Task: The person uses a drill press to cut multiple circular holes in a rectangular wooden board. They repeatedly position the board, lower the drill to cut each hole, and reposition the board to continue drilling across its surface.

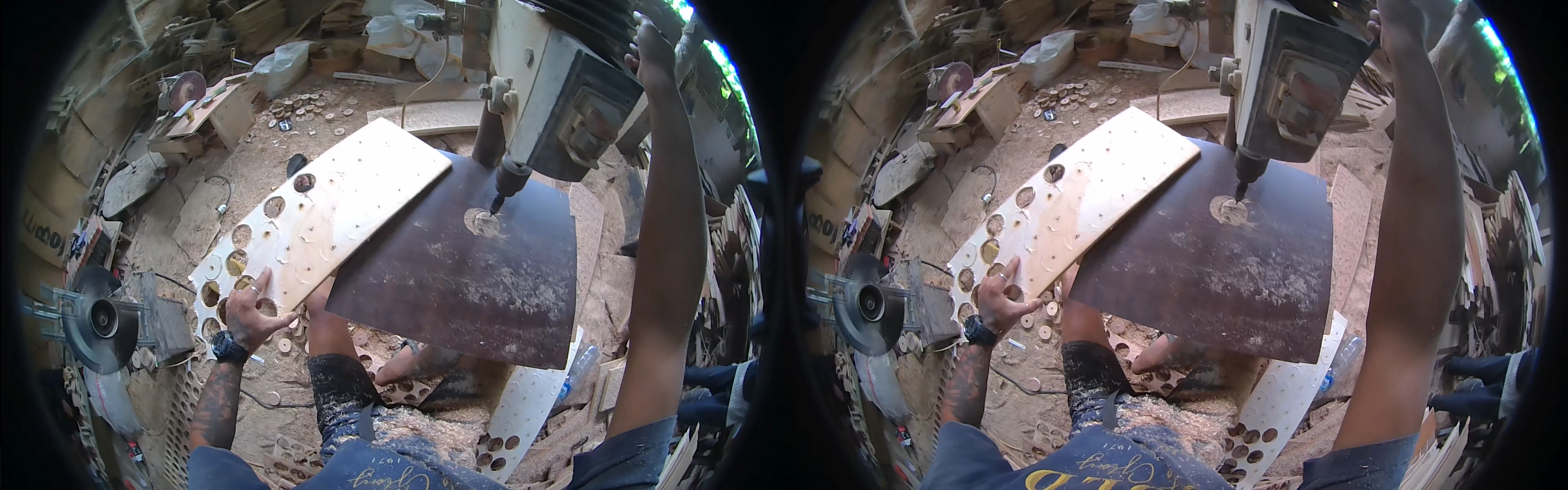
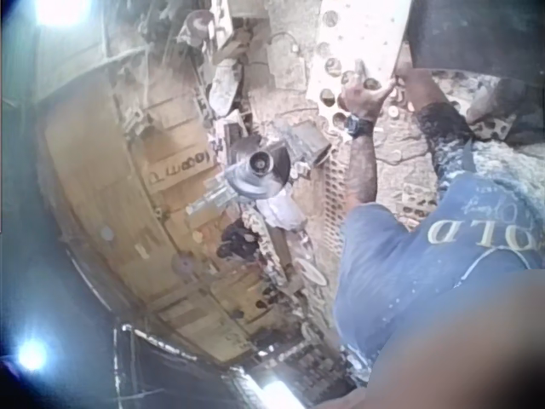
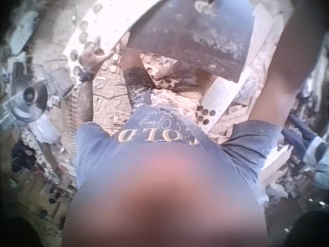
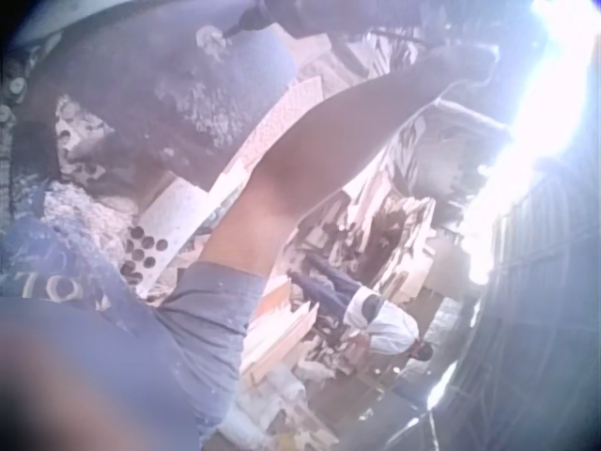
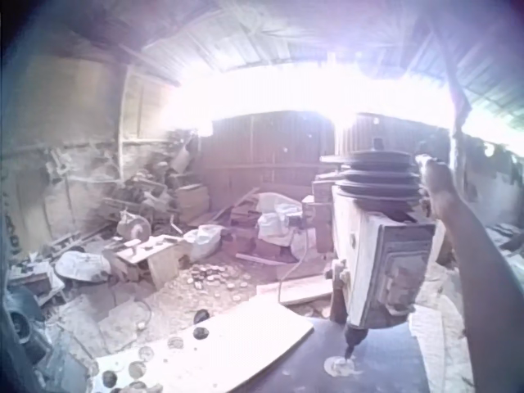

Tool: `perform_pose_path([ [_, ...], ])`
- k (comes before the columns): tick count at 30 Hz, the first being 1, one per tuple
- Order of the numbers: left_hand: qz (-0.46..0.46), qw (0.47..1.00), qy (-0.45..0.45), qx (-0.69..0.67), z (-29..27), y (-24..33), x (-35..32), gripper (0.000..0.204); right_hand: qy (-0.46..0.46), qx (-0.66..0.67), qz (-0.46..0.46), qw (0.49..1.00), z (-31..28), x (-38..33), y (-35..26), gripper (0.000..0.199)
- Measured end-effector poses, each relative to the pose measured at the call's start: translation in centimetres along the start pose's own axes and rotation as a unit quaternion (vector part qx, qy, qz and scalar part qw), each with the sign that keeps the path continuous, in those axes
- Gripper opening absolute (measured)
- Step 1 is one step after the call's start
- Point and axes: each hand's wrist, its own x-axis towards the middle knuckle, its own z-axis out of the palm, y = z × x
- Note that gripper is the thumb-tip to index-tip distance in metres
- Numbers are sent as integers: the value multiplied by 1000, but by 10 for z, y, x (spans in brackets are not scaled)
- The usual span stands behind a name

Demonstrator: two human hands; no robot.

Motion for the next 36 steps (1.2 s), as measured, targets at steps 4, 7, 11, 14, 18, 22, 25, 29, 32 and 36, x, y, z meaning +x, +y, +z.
perform_pose_path([
  [4, -7, 995, 76, -70, 4, 6, 8, 99, -13, 42, -22, 999, 4, -25, -5, 35],
  [7, 27, 984, 126, -125, 4, -1, 8, 97, -9, 41, -29, 999, 5, -34, -12, 33],
  [11, 88, 993, 82, 16, 5, -19, -11, 99, -6, 42, -34, 999, 6, -38, -17, 32],
  [14, 71, 988, 12, -138, 19, -20, -31, 98, -2, 43, -35, 998, 5, -41, -15, 31],
  [18, 161, 985, -52, -32, 19, -17, -45, 98, 2, 43, -36, 998, 6, -48, -13, 29],
  [22, 265, 961, -82, 2, 21, 2, -25, 96, 5, 36, -42, 998, 10, -51, -21, 31],
  [25, 293, 951, -98, -17, 29, 33, -3, 94, -1, 48, -34, 998, 7, -55, -22, 31],
  [29, 273, 952, -141, 23, 29, 71, 7, 91, -4, 54, -43, 998, 5, -57, -22, 31],
  [32, 232, 962, -127, 64, 24, 85, -5, 89, -3, 55, -41, 998, 6, -57, -23, 30],
  [36, 223, 973, 12, 57, 15, 69, -17, 86, 1, 46, -47, 998, 5, -54, -21, 30],
])
